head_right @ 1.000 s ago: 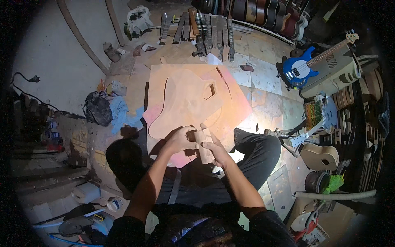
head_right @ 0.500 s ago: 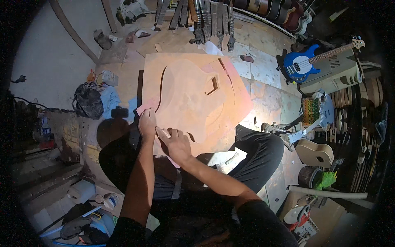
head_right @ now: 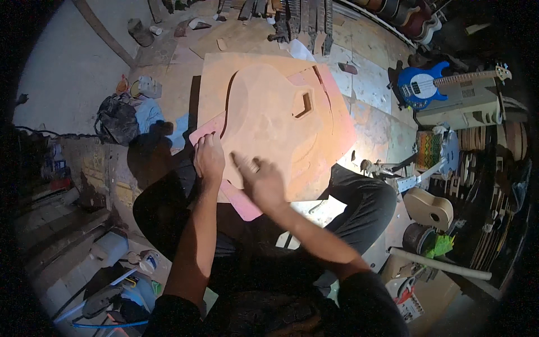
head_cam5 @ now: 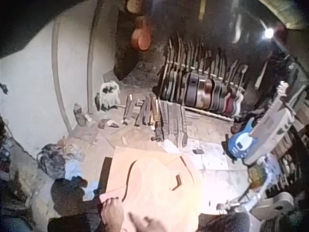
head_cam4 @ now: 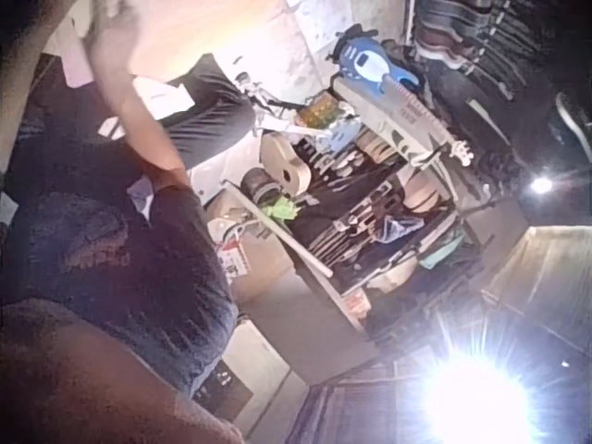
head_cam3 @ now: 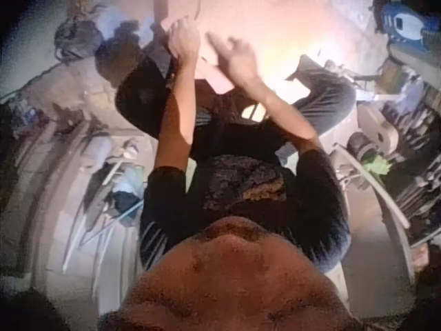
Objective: The person sands a wooden guitar body with a sanding block, wiping the dust away by hand and turning the body over to sand the edges.
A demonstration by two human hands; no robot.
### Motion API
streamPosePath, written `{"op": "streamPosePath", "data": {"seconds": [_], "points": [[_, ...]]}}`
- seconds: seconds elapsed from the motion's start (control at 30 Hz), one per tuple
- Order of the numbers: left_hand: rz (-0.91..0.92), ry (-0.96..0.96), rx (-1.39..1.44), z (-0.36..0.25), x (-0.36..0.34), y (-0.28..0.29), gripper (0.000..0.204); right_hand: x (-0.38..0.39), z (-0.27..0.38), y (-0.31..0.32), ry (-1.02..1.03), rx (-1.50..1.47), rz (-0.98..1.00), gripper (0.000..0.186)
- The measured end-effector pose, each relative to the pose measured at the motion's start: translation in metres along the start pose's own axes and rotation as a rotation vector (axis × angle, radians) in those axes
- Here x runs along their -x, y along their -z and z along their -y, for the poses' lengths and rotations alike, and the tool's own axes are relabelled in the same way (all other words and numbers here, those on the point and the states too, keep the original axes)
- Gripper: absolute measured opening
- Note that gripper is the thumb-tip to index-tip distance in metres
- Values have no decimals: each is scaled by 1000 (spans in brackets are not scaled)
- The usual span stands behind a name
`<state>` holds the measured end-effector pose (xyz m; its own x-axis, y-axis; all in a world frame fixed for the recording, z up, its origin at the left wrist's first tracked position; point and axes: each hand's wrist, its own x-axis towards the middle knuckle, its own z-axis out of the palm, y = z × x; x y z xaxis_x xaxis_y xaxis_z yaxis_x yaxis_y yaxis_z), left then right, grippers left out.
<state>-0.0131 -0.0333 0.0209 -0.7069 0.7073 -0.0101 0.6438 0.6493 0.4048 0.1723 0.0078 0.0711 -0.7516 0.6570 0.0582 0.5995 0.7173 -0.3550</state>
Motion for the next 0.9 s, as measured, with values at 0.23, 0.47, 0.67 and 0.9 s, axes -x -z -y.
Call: {"op": "streamPosePath", "data": {"seconds": [0.23, 0.47, 0.67, 0.9], "points": [[24, 4, -15, -12, -3, -1, 38, -58, -129, 5, -364, 155, -169, 60], [-16, 151, -2, -3, -1, -7, 36, -43, -56, 11, 3, -88, -72, 61], [-125, 79, 27, -19, -3, -21, 33, -92, -304, 67, -703, 387, -68, 50], [-14, 49, -34, -12, 4, -3, 38, -31, -23, 16, 239, -88, -22, 69]]}}
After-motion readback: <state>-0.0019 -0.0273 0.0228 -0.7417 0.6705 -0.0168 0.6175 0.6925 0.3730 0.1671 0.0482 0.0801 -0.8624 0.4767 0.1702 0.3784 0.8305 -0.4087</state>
